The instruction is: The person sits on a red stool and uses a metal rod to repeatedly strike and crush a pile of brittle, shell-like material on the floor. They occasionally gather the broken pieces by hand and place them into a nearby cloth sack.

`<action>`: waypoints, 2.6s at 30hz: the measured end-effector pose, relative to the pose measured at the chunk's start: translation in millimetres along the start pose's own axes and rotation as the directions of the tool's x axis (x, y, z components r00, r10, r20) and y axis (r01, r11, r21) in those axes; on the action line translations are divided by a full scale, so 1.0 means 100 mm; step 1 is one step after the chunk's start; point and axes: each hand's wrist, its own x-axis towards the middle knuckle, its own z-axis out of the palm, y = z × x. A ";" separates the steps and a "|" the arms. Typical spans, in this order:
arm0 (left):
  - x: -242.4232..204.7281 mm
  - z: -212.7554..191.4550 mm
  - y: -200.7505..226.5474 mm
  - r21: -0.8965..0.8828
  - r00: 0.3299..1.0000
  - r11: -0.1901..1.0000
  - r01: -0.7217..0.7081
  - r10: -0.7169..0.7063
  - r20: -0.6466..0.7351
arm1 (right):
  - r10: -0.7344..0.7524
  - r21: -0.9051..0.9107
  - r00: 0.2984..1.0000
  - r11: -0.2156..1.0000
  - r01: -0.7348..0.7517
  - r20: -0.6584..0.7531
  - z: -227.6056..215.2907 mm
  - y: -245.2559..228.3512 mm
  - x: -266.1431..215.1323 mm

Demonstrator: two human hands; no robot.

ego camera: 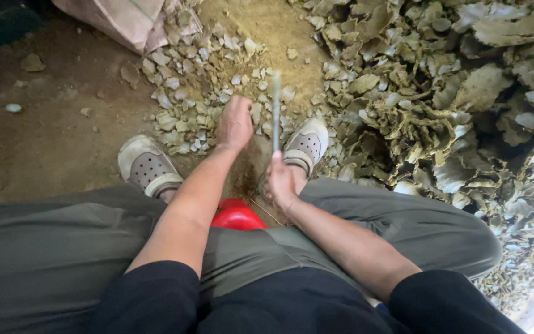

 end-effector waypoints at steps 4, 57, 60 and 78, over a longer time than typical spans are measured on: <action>-0.26 0.31 0.18 0.158 0.910 0.908 -0.387 0.349 0.224 | -0.098 0.027 0.932 0.993 0.114 -0.350 0.24 -0.42 -0.50; 0.22 -0.20 -1.61 -0.354 0.729 0.757 0.550 -0.641 -0.239 | -0.164 -0.305 0.900 0.952 0.037 -0.403 0.65 -0.37 0.23; 0.15 -0.29 -1.57 -0.221 0.719 0.775 0.592 -0.632 -0.290 | -0.242 -0.240 0.926 0.955 0.174 -0.291 0.73 -0.33 0.05; 0.15 -0.46 -1.35 -0.217 0.745 0.835 0.505 -0.549 -0.378 | -0.435 -0.906 0.900 0.387 0.173 -0.014 0.77 -0.22 -0.04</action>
